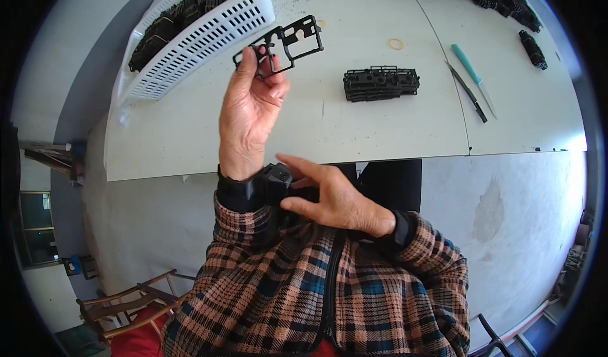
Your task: Assembling small plastic components onto a frame-like structure at a production station.
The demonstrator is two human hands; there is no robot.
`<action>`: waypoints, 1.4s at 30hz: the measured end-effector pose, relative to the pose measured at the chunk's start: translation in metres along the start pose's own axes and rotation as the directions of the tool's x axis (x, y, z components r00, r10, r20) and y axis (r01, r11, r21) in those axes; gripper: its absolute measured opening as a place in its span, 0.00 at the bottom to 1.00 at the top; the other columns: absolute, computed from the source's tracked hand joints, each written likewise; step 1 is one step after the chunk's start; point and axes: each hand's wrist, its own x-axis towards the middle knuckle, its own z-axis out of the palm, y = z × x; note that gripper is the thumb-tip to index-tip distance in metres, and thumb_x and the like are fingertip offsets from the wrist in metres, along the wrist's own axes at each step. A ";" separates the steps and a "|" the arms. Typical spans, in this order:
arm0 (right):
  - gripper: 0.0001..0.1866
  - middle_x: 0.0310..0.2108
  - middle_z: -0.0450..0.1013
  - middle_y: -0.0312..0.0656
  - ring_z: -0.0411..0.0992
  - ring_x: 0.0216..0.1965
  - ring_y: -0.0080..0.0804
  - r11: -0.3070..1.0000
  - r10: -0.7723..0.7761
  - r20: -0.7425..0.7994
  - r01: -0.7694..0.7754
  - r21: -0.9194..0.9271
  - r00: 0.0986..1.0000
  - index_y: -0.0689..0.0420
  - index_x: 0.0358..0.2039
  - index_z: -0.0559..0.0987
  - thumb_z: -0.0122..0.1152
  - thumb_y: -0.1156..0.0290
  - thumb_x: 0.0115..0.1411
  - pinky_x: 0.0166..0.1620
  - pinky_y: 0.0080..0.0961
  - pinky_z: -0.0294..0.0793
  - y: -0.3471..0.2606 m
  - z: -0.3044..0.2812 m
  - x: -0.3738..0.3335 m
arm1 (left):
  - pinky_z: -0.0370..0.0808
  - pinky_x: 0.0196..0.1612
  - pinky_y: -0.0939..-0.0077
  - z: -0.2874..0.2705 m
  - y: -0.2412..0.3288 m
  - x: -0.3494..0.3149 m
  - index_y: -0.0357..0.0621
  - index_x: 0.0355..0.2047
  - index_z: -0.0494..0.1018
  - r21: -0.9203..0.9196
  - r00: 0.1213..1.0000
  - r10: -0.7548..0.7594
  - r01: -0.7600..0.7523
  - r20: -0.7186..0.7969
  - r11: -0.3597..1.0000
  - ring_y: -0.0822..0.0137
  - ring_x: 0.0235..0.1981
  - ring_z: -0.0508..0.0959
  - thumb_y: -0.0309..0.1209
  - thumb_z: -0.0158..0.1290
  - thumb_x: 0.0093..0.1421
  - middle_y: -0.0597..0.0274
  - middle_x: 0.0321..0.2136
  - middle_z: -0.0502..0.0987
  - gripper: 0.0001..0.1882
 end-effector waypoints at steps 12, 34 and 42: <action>0.27 0.40 0.74 0.38 0.72 0.42 0.19 0.938 0.223 -0.045 -0.202 0.283 0.974 0.66 0.50 0.70 0.70 0.64 0.57 0.46 0.18 0.75 -0.011 0.013 -0.002 | 0.72 0.24 0.78 0.013 -0.028 0.003 0.37 0.34 0.75 0.487 0.924 0.381 -0.320 -0.028 0.813 0.69 0.25 0.78 0.32 0.58 0.63 0.59 0.27 0.80 0.09; 0.32 0.33 0.74 0.50 0.78 0.33 0.38 0.989 0.011 -0.047 -0.018 -0.145 0.999 0.66 0.47 0.66 0.74 0.62 0.51 0.35 0.26 0.80 -0.043 0.034 -0.012 | 0.70 0.26 0.79 0.025 -0.018 -0.019 0.41 0.35 0.75 0.126 0.999 -0.039 0.035 0.028 0.991 0.70 0.30 0.78 0.38 0.56 0.64 0.61 0.28 0.80 0.11; 0.33 0.39 0.72 0.50 0.78 0.36 0.38 0.949 -0.059 0.036 0.067 -0.307 0.998 0.65 0.51 0.65 0.73 0.67 0.51 0.39 0.27 0.80 -0.041 0.030 -0.013 | 0.68 0.25 0.79 0.015 -0.004 -0.017 0.43 0.36 0.76 -0.235 0.952 -0.248 0.286 0.178 0.929 0.69 0.28 0.77 0.39 0.56 0.63 0.60 0.29 0.80 0.12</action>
